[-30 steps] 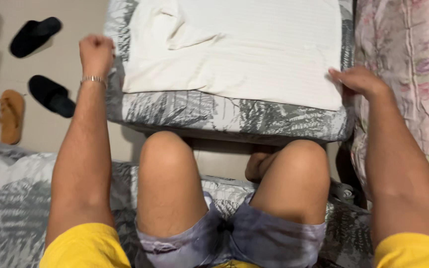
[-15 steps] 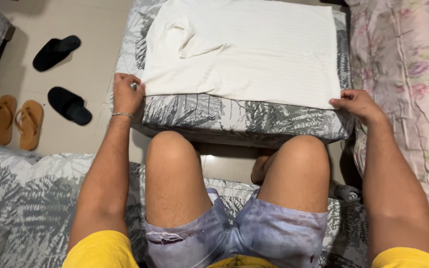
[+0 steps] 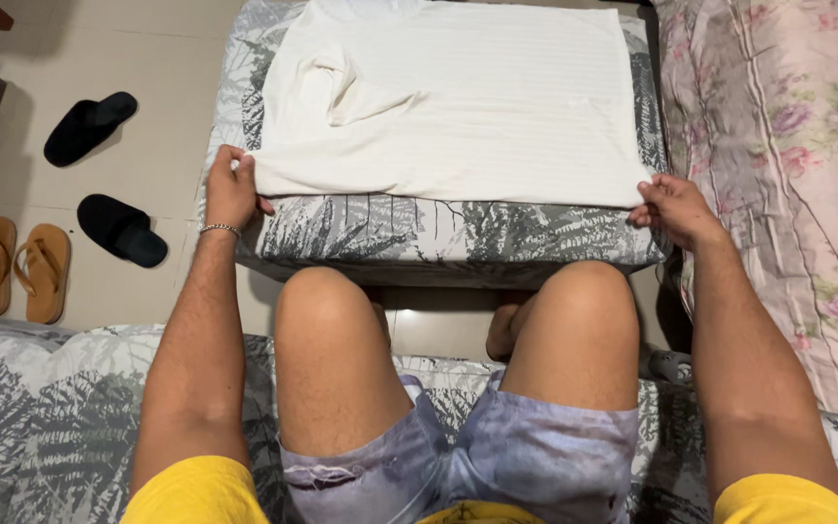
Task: The person picks up a shirt from a bed, spreads it out on an upholstered surface, and folds it by tucking the sleeves and sides inward before placing it onto a stack of folded items.
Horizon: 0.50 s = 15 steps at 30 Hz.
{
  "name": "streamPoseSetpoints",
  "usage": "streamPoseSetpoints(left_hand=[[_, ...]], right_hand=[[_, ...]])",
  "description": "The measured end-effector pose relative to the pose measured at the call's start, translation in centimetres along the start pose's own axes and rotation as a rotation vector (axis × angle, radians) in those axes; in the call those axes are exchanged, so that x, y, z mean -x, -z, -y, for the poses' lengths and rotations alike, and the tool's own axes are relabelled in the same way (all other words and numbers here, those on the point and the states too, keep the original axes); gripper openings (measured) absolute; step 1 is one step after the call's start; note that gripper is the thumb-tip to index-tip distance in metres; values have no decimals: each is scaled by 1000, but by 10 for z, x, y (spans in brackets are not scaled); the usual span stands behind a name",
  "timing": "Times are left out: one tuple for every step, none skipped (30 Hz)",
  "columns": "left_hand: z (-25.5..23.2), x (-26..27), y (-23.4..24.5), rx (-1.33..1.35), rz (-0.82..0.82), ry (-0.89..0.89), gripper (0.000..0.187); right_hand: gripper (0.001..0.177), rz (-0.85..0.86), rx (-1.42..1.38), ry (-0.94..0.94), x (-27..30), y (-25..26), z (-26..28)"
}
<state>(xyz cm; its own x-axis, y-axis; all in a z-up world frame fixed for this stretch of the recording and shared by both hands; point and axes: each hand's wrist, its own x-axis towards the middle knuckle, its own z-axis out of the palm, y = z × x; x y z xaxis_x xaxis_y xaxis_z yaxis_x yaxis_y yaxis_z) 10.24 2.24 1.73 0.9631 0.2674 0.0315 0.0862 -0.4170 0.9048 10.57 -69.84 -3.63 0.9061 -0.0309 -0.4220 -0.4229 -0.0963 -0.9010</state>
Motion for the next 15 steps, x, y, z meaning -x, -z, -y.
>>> streamPoseSetpoints(left_hand=[[1, 1, 3, -22, -19, -26, 13], [2, 2, 6, -29, -26, -8, 14], [4, 4, 9, -35, -33, 10, 15], [7, 7, 13, -41, -40, 26, 16], [11, 9, 16, -48, -25, 25, 16], [15, 12, 18, -54, -10, 23, 16], [19, 16, 20, -60, 6, 21, 17], [22, 20, 22, -27, 10, 38, 17], [25, 24, 24, 7, 14, 54, 17], [27, 29, 27, 40, 18, 71, 18], [29, 34, 30, 23, 20, 80, 18], [31, 41, 32, 7, 23, 90, 19], [32, 47, 34, -9, 26, 100, 19], [34, 54, 35, -29, 49, 134, 20], [35, 60, 36, -50, 72, 168, 21]], right_hand=[[17, -20, -2, 10, 1, 1, -2], [17, -22, 4, 19, 1, 3, -4], [17, -23, 10, 28, 3, 5, -7], [18, -25, 15, 38, 5, 8, -12], [19, -27, 43, 46, 6, 10, -17], [20, -29, 72, 54, 9, 13, -24], [21, -32, 100, 62, 12, 16, -30], [21, -39, 90, 63, 15, 19, -36], [21, -45, 79, 63, 20, 22, -42], [21, -52, 69, 63, 24, 24, -48], [20, -58, 74, 51, 28, 27, -53], [20, -66, 81, 37, 33, 29, -57], [19, -73, 87, 23, 37, 31, -62], [20, -69, 108, 12, 42, 32, -67], [20, -65, 130, 2, 46, 32, -71]])
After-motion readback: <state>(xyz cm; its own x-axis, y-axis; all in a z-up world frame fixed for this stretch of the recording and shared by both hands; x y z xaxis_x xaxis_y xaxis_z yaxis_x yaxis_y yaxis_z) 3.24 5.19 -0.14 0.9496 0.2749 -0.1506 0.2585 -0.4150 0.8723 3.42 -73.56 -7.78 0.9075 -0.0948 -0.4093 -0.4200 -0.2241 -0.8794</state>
